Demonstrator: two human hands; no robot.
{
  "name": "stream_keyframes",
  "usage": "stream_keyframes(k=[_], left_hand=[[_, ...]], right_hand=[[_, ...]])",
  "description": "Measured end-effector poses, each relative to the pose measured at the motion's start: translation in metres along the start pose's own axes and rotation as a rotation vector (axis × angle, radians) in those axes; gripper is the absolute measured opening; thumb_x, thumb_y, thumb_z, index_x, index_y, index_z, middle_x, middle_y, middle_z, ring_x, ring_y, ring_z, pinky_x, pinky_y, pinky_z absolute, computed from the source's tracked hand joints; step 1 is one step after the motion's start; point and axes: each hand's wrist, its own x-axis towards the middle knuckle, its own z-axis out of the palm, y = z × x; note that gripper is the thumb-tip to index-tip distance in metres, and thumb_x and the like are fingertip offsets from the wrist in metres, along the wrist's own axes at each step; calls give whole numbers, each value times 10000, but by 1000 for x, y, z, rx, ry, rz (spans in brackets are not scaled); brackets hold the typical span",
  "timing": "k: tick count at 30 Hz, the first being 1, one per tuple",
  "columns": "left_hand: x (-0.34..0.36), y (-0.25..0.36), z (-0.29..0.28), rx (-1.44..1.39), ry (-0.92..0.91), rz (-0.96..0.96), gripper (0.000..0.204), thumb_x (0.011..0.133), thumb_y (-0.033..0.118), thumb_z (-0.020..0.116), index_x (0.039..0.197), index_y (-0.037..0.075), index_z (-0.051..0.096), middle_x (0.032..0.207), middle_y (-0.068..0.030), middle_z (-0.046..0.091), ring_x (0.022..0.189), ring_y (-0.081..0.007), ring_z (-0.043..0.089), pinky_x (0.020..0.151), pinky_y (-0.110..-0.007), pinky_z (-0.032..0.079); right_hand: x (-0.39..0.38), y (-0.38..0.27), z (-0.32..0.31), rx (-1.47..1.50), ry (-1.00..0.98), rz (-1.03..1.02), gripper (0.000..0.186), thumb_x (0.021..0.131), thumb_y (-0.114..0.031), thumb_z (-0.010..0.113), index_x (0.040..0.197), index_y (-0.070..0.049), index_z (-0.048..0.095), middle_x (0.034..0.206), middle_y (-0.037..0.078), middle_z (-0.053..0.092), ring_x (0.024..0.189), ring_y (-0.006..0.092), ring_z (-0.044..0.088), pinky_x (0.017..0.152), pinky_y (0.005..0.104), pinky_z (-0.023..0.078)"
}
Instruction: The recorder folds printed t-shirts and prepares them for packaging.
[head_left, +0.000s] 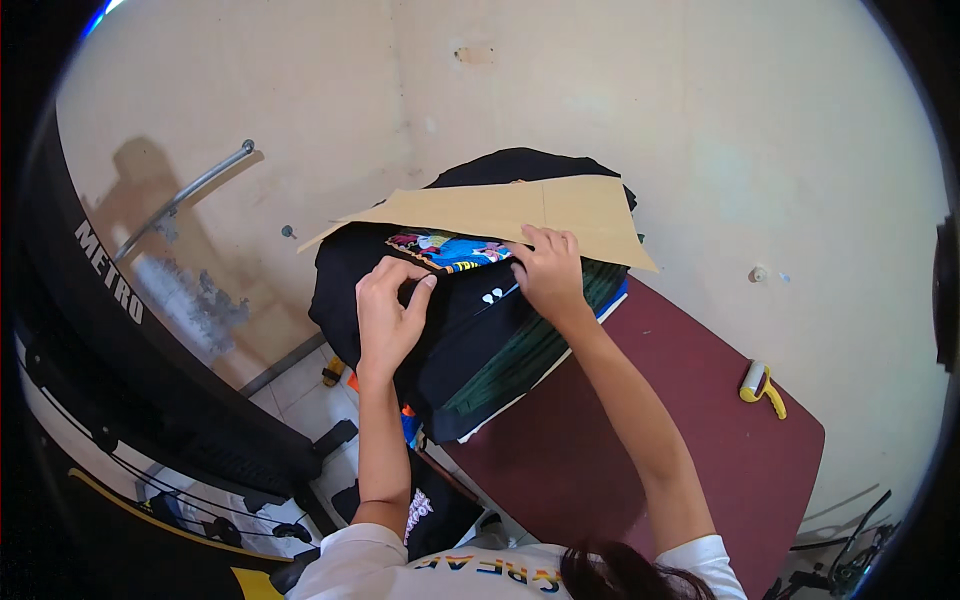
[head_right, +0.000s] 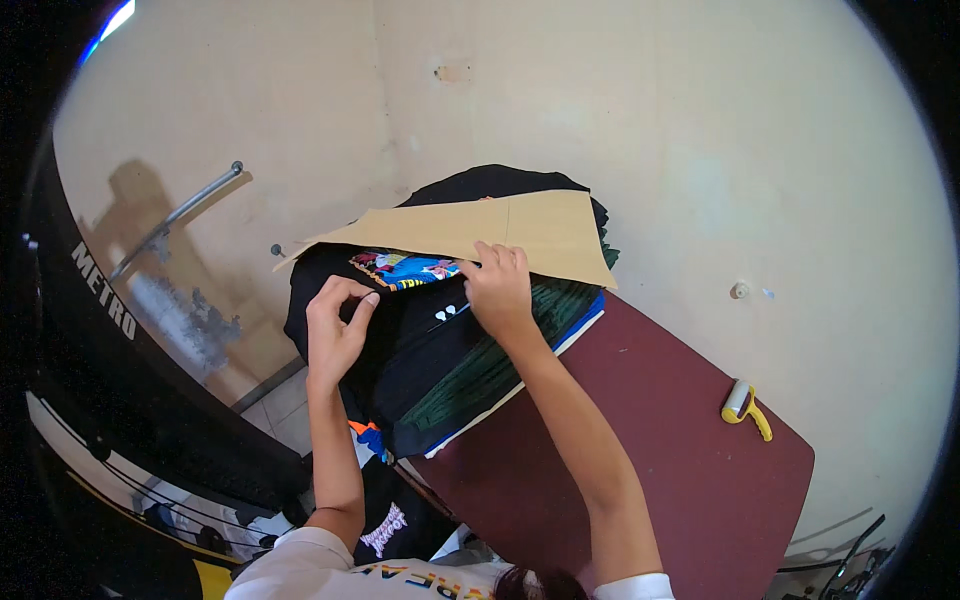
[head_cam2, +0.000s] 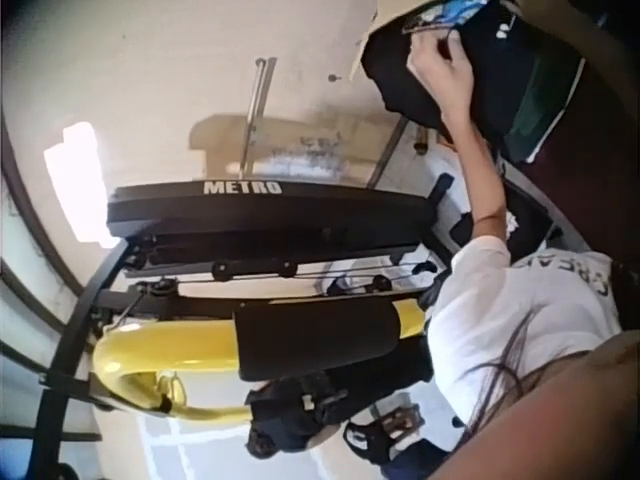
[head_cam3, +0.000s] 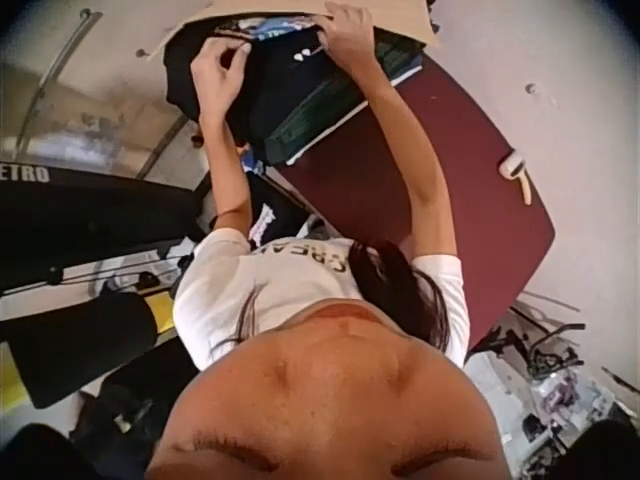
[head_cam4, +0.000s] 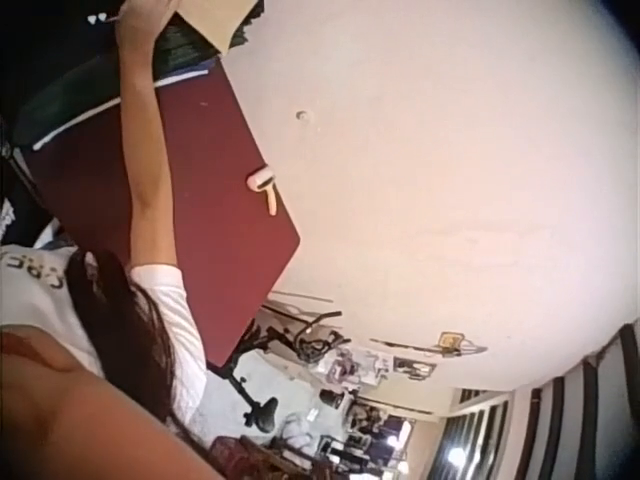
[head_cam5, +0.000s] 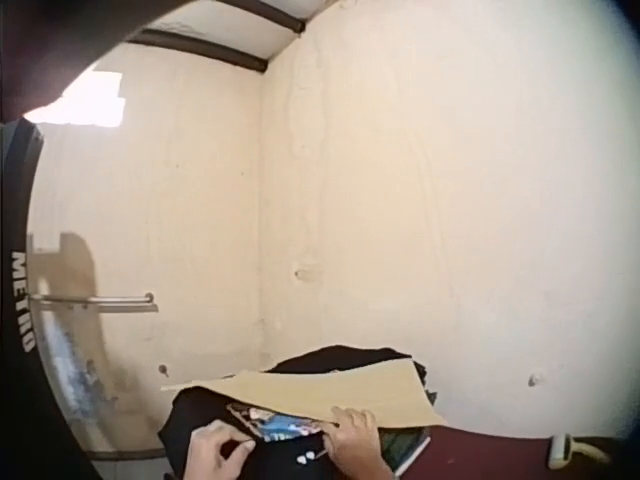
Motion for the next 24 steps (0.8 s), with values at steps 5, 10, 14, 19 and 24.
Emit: stream_keyframes(k=[5,10,14,19,24], left_hand=[[12,24,-10,-120,108,31,69,723,18,631,748,-31,590,740,-115,570,674,-201,555,645,-275,429],[10,82,-33,-242,135,166,72,705,17,651,733,-29,603,704,-104,570,654,-172,542,626,-253,427],[-22,135,-41,-587,-139,305,91,655,26,692,702,8,616,701,-95,592,657,-171,555,621,-263,441],[-97,175,-10,-903,-658,287,97,708,64,684,741,17,606,759,-97,570,685,-210,558,618,-299,436],[-202,200,51,-947,-1080,146,134,775,143,641,739,34,571,737,-71,519,714,-210,527,629,-312,401]], right_hand=[[28,14,-14,-63,-172,82,96,696,-136,596,759,-170,659,710,7,585,724,200,565,717,359,361],[74,25,-102,10,36,5,111,685,-113,600,777,-129,660,755,32,596,763,209,561,738,362,363],[55,20,-197,22,-27,-4,156,673,-80,588,809,-115,657,817,37,611,812,207,559,782,360,357],[-46,18,-287,-46,-174,18,240,600,6,570,812,-82,643,859,51,613,822,228,548,801,363,344],[-197,25,-338,35,-236,201,96,568,34,575,622,-29,527,928,49,635,845,227,569,813,379,344]])
